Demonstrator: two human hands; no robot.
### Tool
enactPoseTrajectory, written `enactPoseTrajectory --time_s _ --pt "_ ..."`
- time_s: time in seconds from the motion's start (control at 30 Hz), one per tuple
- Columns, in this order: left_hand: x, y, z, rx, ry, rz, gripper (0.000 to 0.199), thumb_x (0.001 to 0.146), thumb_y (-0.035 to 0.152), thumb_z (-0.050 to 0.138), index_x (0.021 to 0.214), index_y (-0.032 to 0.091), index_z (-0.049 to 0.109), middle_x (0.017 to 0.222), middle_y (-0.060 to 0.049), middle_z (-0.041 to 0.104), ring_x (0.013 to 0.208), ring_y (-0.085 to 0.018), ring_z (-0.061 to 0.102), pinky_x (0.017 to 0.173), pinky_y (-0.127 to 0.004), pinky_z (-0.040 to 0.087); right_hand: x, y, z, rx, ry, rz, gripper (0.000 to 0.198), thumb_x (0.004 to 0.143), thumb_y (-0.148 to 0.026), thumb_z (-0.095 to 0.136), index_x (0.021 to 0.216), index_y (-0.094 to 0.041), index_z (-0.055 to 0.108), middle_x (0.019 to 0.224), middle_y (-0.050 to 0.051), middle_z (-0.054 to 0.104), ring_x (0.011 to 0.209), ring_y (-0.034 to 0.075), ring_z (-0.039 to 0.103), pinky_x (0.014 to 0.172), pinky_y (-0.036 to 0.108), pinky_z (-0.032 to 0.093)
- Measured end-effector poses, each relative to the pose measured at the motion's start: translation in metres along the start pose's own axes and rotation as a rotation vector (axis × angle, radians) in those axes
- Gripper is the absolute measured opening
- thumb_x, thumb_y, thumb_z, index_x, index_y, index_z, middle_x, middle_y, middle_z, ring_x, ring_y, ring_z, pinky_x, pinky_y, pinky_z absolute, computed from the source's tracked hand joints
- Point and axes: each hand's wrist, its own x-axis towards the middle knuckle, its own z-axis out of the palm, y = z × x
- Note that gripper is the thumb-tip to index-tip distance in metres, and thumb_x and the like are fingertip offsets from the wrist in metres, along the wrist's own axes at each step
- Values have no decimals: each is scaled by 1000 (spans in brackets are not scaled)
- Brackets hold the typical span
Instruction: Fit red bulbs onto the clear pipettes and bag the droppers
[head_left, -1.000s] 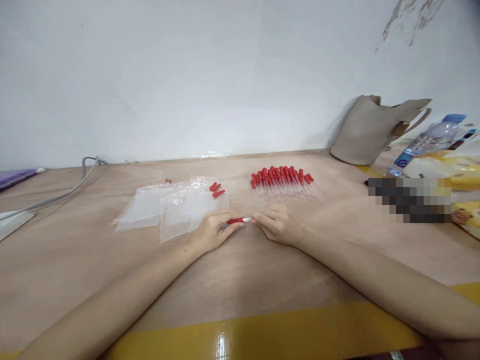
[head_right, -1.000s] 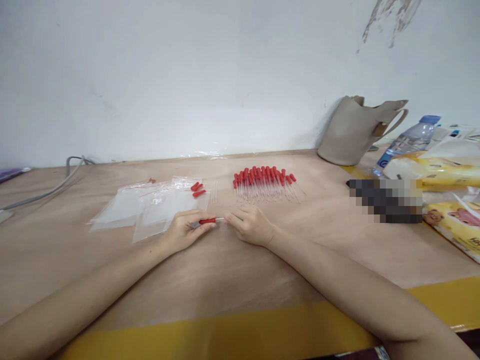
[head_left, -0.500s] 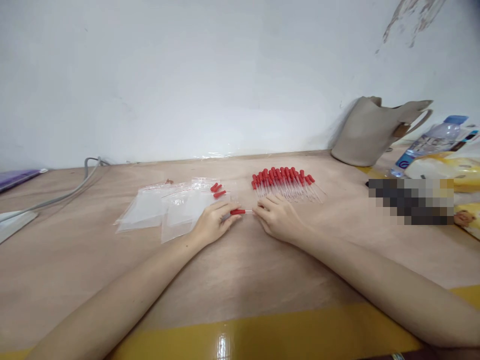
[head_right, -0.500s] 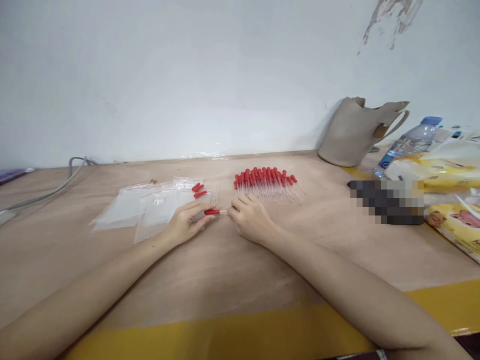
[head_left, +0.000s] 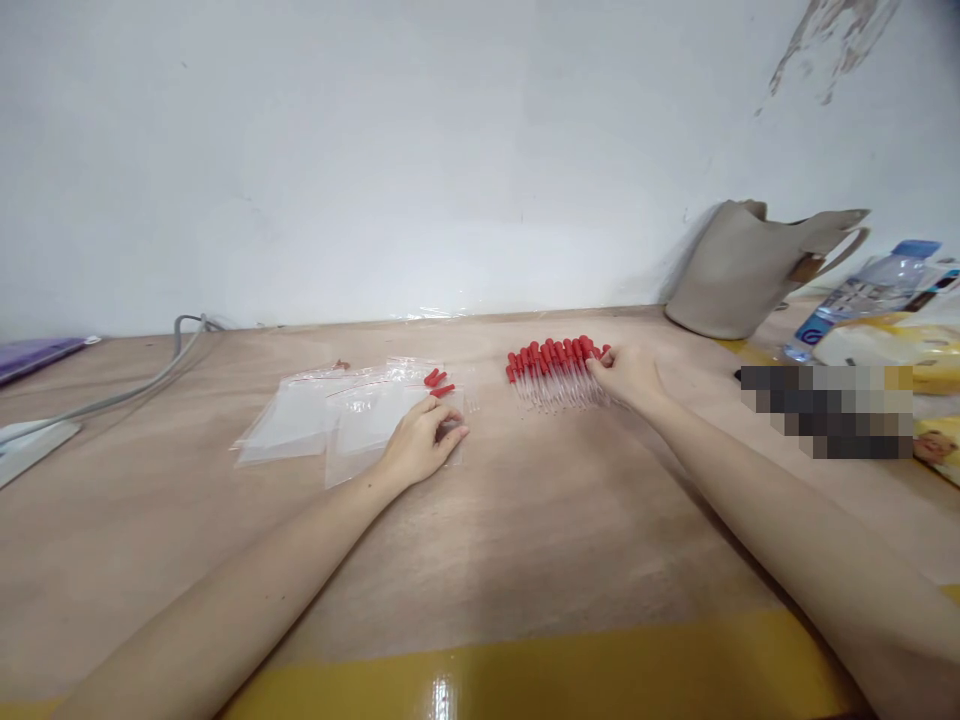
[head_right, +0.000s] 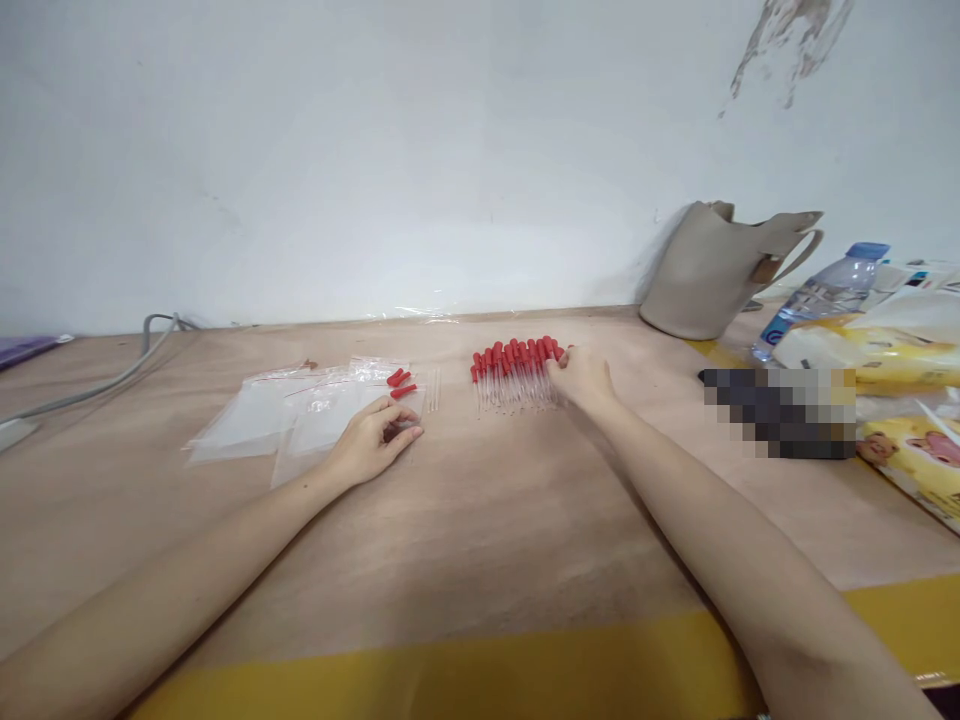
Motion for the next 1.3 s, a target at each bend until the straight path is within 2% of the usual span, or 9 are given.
enactPoseTrajectory --time_s 0.43,0.53,0.63,0.7,0.9,0.97,1.07,1.17,1.3 --pt "0 1 0 1 -13 5 17 82 31 53 83 17 62 81 -5 57 78 -18 55 69 -30 47 -11 -3 2 -25 59 -73 21 76 -36 52 71 -17 60 72 6 64 68 19 57 59 28 38" --pt "1 1 -1 7 -15 4 17 81 31 53 83 17 62 80 -5 57 78 -18 55 69 -30 47 -26 -28 7 10 24 -233 18 78 -32 51 76 -18 62 75 5 65 70 18 58 61 27 38" --pt "2 3 -2 10 -15 -13 16 80 30 54 81 17 63 79 -4 57 76 -18 56 67 -30 47 -43 -61 19 21 -121 -474 15 78 -24 51 76 -18 64 83 5 65 76 18 58 65 27 40" --pt "3 5 -3 12 -19 -27 15 80 30 55 79 17 62 77 -4 57 73 -17 56 66 -29 46 -49 -84 30 15 -195 -544 15 79 -24 51 79 -18 65 88 7 65 79 18 59 67 27 41" --pt "8 -8 -9 135 98 15 18 84 26 48 84 18 64 85 -6 59 80 -19 57 75 -34 47 -35 -132 60 -6 -291 -199 31 81 -39 49 93 -16 65 99 15 64 93 27 60 72 35 46" --pt "11 -20 -9 192 149 58 20 84 25 47 91 18 65 97 -8 59 94 -22 55 85 -37 45 -29 -140 64 -16 -313 -165 33 80 -39 50 93 -14 66 101 17 64 94 30 60 71 37 47" --pt "15 -34 -8 185 91 83 26 85 27 47 102 20 64 111 -9 57 106 -24 52 92 -41 43 -25 -146 63 -26 -335 -127 32 76 -34 54 97 -12 65 102 19 63 93 30 61 71 37 48" --pt "17 -40 -6 117 8 81 28 86 28 45 102 18 65 111 -9 59 105 -23 55 93 -40 43 -27 -145 59 -31 -347 -106 34 73 -30 57 100 -12 64 101 19 64 93 30 61 71 36 48" --pt "17 -36 -6 71 47 86 22 83 28 50 88 18 68 100 -7 63 94 -21 59 87 -37 47 -29 -140 53 -29 -362 -98 32 72 -31 58 96 -12 65 99 19 65 91 30 62 68 36 48"
